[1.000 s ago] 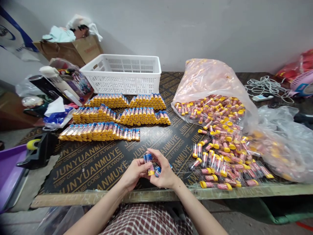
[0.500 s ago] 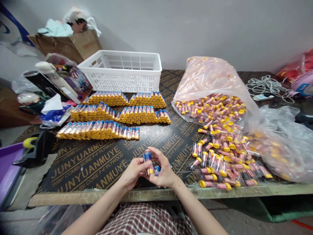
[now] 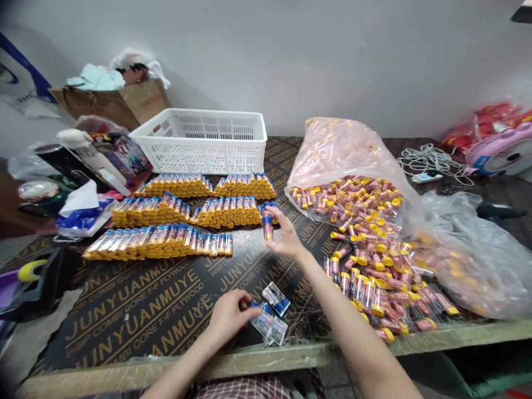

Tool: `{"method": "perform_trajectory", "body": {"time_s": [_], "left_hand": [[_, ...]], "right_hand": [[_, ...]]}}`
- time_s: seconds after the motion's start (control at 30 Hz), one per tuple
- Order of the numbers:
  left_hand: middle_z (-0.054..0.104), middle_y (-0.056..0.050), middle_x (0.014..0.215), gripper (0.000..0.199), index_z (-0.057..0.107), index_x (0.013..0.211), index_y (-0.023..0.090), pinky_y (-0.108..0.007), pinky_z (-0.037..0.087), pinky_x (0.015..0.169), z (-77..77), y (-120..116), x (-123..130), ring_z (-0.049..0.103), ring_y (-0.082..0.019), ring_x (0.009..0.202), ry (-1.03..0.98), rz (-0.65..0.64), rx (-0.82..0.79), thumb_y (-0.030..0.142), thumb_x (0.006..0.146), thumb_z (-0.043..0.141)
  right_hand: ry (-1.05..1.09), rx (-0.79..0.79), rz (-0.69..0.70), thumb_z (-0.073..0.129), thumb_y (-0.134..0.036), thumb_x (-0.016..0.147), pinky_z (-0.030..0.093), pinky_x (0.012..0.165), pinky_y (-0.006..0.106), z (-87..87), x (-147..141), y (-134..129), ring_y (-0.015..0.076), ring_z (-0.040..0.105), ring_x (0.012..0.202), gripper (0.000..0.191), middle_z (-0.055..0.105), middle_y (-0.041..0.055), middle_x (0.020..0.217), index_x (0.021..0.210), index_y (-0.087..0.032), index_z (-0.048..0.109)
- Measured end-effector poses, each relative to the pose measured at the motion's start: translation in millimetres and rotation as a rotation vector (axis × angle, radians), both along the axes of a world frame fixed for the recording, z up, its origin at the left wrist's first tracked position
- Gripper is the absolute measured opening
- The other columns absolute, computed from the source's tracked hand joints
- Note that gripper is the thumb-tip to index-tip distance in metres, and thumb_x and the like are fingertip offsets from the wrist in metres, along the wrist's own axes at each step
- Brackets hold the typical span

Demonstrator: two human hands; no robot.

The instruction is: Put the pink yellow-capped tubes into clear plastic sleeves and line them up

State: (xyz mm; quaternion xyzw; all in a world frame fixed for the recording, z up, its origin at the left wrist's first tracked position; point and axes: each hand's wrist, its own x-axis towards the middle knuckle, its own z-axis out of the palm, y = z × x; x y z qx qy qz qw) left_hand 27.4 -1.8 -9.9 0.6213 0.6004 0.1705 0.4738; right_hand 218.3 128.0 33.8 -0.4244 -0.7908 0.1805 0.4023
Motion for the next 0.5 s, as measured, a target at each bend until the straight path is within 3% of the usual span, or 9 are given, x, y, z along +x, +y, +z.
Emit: {"method": "perform_trajectory", "body": {"time_s": [0.07, 0.2, 0.33, 0.5], "left_hand": [[0.062, -0.002, 0.076, 0.028, 0.064, 0.072, 0.020, -0.026, 0.035, 0.066, -6.6, -5, 2, 0.056, -0.019, 0.076, 0.227, -0.104, 0.102, 0.043, 0.058, 0.073], [0.062, 0.000, 0.075, 0.011, 0.062, 0.067, 0.021, -0.024, 0.032, 0.064, -14.9, -11, 6, 0.055, -0.016, 0.076, 0.247, -0.111, 0.120, 0.026, 0.061, 0.071], [0.061, 0.001, 0.069, 0.006, 0.061, 0.063, 0.020, -0.024, 0.031, 0.062, -18.0, -10, 4, 0.054, -0.015, 0.069, 0.176, -0.056, 0.098, 0.021, 0.063, 0.066], [0.057, 0.003, 0.062, 0.008, 0.056, 0.062, 0.019, -0.023, 0.029, 0.058, -18.6, -9, 1, 0.050, -0.013, 0.060, 0.122, 0.003, 0.108, 0.016, 0.060, 0.062]], "right_hand": [[-0.147, 0.000, -0.067, 0.054, -0.010, 0.058, 0.037, 0.100, 0.038, 2.9, 7, 47, 0.0240, 0.050, 0.115, 0.082, 0.052, 0.0096, 0.123, 0.135, -0.019, 0.026], [-0.287, -0.020, -0.066, 0.058, -0.012, 0.057, 0.039, 0.092, 0.037, -3.7, 3, 105, 0.0257, 0.056, 0.105, 0.079, 0.060, 0.0104, 0.113, 0.133, -0.015, 0.035], [-0.439, -0.056, -0.064, 0.060, -0.015, 0.060, 0.036, 0.091, 0.037, -13.4, -10, 116, 0.0257, 0.055, 0.104, 0.081, 0.060, 0.0103, 0.114, 0.136, -0.017, 0.034], [-0.629, -0.106, -0.160, 0.064, -0.029, 0.067, 0.028, 0.100, 0.035, -6.8, 10, 101, 0.0244, 0.036, 0.126, 0.086, 0.038, 0.0089, 0.140, 0.142, -0.023, 0.022]]}}
